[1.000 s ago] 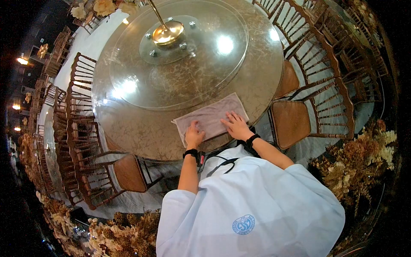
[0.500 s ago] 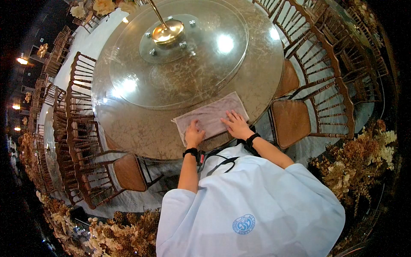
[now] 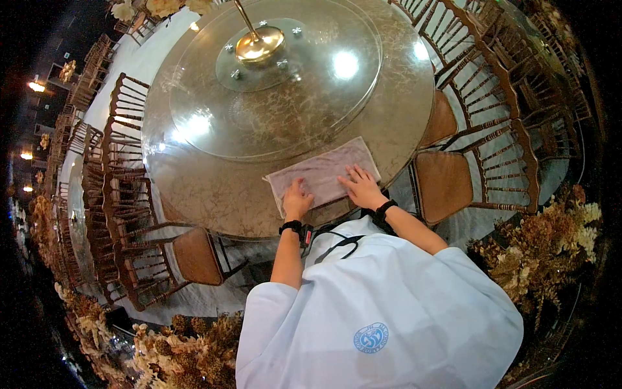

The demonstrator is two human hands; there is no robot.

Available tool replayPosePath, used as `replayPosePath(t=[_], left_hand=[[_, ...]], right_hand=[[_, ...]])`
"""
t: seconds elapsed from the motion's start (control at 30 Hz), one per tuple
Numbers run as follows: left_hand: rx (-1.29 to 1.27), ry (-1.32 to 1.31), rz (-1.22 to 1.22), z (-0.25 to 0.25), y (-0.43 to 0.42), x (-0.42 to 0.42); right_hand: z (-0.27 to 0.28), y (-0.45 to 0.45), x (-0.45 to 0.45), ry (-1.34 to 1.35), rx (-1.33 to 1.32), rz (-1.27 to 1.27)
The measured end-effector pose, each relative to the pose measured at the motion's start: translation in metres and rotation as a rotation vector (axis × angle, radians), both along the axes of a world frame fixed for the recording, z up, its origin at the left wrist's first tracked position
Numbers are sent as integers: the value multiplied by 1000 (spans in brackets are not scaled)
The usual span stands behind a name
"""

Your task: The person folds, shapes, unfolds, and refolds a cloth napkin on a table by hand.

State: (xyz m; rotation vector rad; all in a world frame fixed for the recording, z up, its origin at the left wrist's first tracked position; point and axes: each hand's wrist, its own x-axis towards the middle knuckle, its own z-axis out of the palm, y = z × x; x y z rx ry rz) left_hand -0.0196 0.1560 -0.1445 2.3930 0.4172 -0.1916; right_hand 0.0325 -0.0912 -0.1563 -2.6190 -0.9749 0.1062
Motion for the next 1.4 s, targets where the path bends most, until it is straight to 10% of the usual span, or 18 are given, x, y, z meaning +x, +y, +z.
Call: replayPosePath(t=[1.4], left_hand=[[2, -42, 24, -5, -1, -1]], right_hand=[[-3, -2, 3, 31, -24, 22]])
